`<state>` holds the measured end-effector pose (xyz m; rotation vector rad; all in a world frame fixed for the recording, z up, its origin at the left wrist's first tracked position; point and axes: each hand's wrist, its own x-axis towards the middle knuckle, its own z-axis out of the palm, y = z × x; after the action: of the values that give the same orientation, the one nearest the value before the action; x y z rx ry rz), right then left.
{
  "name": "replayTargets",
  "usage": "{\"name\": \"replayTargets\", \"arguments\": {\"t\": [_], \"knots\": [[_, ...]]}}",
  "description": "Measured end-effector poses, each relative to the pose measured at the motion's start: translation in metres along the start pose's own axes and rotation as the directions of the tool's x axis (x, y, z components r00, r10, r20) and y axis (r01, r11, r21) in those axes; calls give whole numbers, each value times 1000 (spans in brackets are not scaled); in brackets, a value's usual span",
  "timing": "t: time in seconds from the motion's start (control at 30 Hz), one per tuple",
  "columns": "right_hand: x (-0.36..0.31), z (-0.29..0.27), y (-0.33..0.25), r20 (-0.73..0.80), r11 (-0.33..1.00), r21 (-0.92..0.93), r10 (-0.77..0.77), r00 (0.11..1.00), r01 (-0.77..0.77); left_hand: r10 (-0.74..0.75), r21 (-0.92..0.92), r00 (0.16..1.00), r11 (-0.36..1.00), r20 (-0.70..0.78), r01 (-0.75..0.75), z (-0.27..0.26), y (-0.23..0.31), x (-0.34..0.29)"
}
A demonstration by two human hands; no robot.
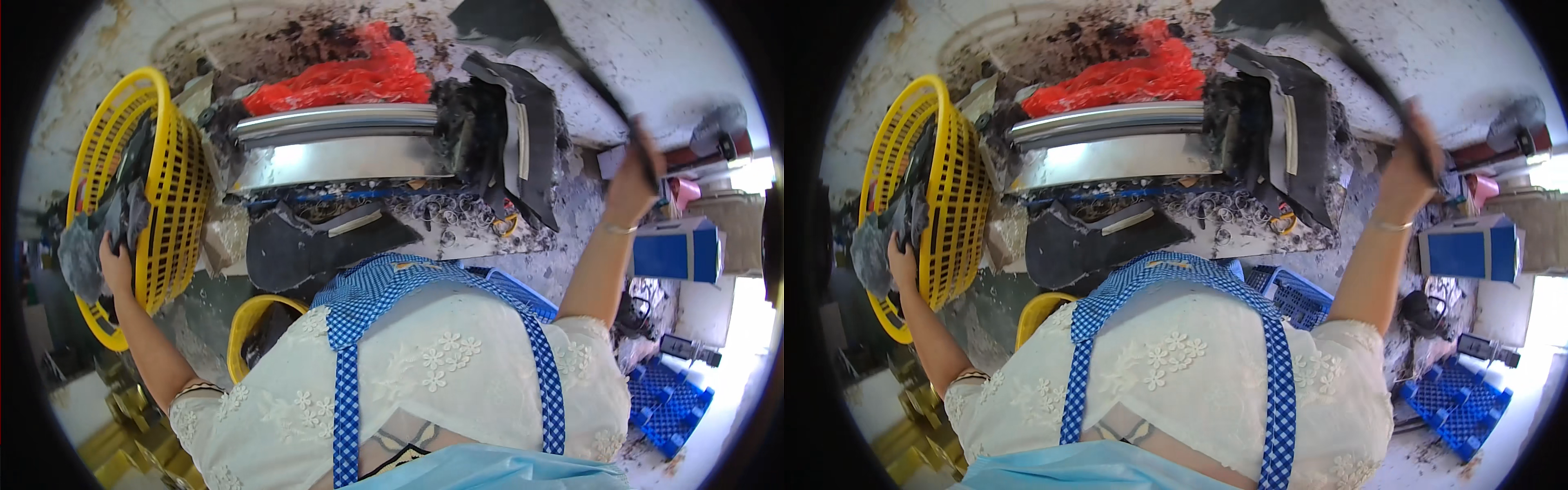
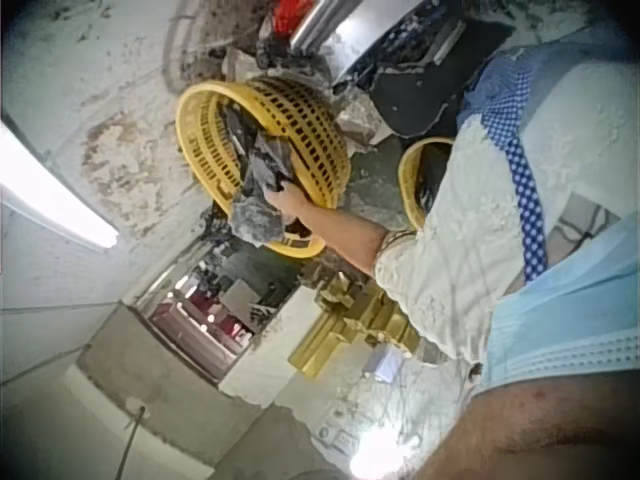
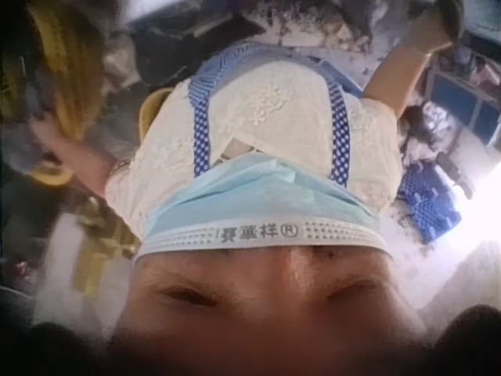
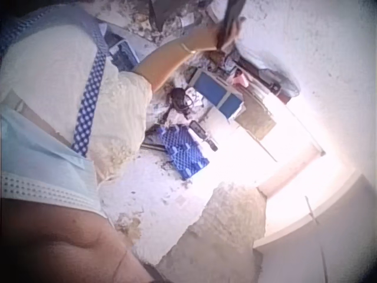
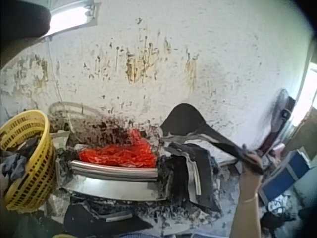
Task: Feeding cut shoe components into a machine to thin the edges.
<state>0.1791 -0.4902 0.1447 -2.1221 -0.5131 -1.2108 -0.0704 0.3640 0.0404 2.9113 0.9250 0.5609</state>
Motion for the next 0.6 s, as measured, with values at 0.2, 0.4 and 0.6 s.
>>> {"name": "replayTargets", "arguments": {"t": [0.2, 0.4, 0.6], "knots": [[-141, -9, 26, 317, 937, -58, 345, 883, -345, -18, 234, 869, 960, -495, 152, -24, -6, 45], [-99, -23, -8, -169, 824, -487, 238, 957, -291, 493, 486, 428, 864, -757, -134, -178, 188, 9], [-93, 112, -168, 636, 504, 719, -200, 745, -479, 784, -59, 600, 599, -156, -798, -120, 435, -117]]}}
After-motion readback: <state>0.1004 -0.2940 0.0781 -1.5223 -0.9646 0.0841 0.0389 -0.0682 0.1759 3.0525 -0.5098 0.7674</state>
